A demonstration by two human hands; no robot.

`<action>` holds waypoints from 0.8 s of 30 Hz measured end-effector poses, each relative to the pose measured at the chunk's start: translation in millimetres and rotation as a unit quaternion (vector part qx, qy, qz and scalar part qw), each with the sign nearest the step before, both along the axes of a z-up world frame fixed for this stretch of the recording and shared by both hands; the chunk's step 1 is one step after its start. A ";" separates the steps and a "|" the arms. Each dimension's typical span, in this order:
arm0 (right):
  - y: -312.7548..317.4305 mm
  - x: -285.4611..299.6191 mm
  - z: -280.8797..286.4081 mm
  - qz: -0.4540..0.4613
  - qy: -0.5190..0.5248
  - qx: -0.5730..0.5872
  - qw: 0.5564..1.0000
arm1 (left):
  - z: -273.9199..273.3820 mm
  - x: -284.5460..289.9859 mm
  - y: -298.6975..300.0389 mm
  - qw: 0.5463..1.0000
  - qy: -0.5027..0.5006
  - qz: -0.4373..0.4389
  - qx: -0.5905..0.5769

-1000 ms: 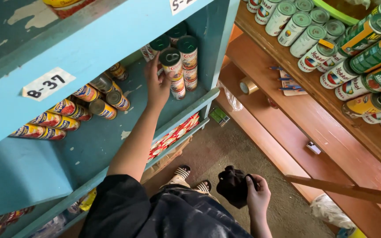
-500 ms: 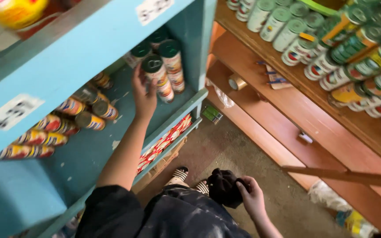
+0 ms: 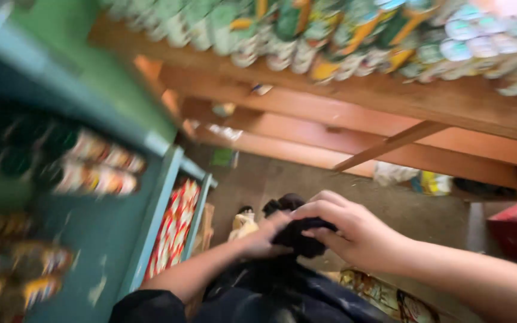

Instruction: Cleaning and organizing canned goods on shelves and tables using a black cloth.

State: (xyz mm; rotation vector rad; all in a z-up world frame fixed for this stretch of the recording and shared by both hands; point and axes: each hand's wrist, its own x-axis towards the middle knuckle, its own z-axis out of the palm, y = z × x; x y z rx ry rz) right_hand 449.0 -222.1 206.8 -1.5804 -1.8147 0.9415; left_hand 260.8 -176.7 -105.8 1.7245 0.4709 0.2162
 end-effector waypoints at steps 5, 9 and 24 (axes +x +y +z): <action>48.2 79.2 96.1 0.009 -0.506 0.158 0.848 | 45.0 59.4 38.3 0.959 0.048 0.008 -0.279; 67.5 137.8 90.2 -0.108 -0.561 0.113 0.813 | 131.2 88.9 123.8 0.972 0.005 0.057 -0.228; -58.8 193.4 -210.9 -0.604 0.180 0.091 0.771 | 267.9 319.4 223.0 0.895 -0.356 -0.215 0.162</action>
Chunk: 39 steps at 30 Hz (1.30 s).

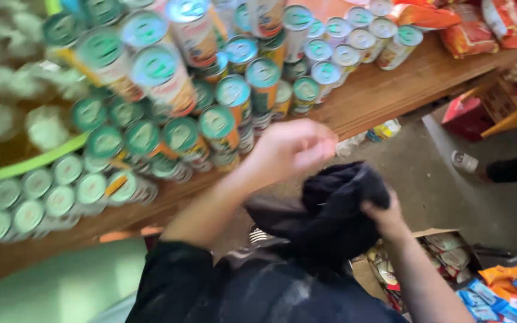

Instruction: Cleaning and organizing canned goods on shelves and tables using a black cloth.

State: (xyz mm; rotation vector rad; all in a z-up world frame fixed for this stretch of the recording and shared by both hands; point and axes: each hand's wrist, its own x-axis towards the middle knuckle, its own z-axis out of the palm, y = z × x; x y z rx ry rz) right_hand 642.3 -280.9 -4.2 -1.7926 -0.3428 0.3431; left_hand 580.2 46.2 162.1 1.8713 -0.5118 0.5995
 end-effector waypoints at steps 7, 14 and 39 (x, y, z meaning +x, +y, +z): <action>-58.7 104.9 23.0 -0.105 -0.151 0.026 0.983 | -30.1 194.2 -65.7 0.938 0.036 0.203 0.280; -89.6 224.0 38.2 -0.014 -0.220 -0.050 0.974 | -53.4 286.1 -101.8 0.888 -0.051 0.327 0.321; -45.3 365.6 24.9 0.169 -0.185 0.023 0.968 | -123.9 359.2 -144.6 0.745 -0.121 0.569 0.327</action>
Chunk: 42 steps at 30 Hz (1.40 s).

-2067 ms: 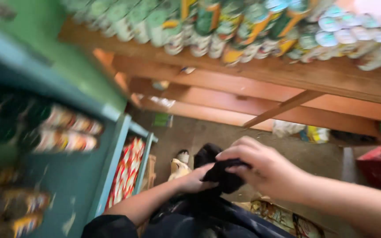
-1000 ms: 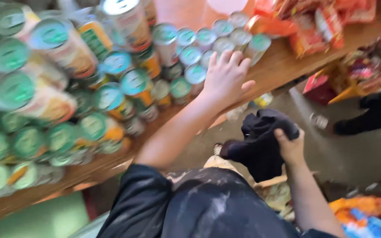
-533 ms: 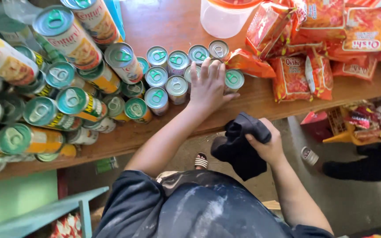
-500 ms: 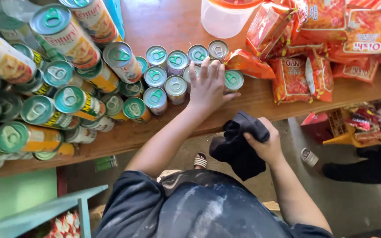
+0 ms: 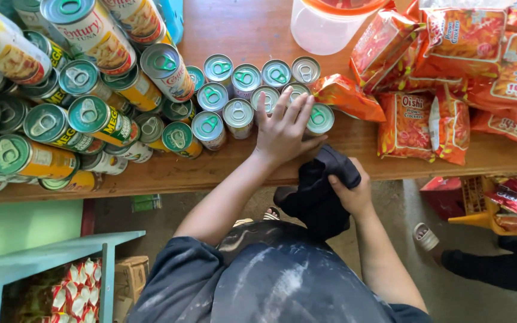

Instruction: Cleaning and organizing canned goods on shelves and tables using a black cloth.

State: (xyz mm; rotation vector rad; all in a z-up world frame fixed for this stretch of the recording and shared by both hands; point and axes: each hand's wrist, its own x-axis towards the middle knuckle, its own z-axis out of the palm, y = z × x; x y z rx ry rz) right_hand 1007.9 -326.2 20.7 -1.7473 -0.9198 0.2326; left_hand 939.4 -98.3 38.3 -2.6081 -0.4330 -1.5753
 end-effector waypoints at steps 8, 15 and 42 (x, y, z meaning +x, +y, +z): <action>1.3 8.1 1.6 0.017 0.037 0.013 0.999 | -5.5 -9.6 -6.2 0.989 -0.042 -0.117 -0.074; -3.5 20.0 -9.6 0.024 0.031 -0.014 0.999 | -10.8 -84.1 -31.1 0.876 -0.161 -0.299 -0.342; 23.2 -127.3 73.3 0.108 0.222 0.002 0.969 | -20.9 -248.9 -19.5 0.590 -0.209 -0.482 -0.614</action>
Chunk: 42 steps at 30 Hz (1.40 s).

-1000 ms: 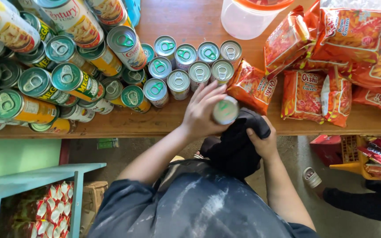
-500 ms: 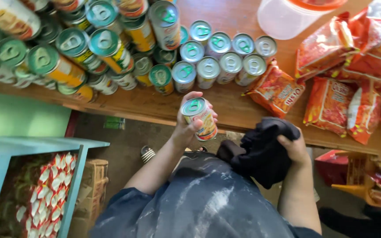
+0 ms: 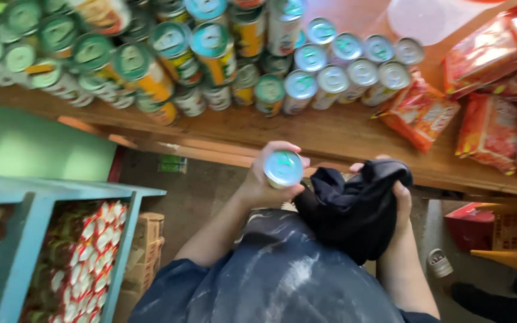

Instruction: Cleaning and organizing canned goods on shelves and tables using a black cloth.

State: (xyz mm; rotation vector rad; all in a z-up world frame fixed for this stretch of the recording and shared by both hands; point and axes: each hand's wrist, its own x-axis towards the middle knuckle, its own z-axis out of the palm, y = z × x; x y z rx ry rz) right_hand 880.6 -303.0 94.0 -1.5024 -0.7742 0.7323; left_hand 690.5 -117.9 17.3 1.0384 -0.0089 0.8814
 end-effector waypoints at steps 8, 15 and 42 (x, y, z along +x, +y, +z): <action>41.9 -110.9 -51.5 0.014 -0.191 0.032 0.981 | 49.1 -129.0 10.0 0.744 0.247 0.322 0.531; 76.3 -270.5 -78.1 0.140 -0.415 -0.009 0.899 | -22.3 -254.7 30.9 0.628 0.329 0.275 0.650; 20.8 -409.1 -82.0 0.252 -0.507 -0.095 0.819 | -45.7 -381.9 -6.3 0.700 0.212 0.207 0.649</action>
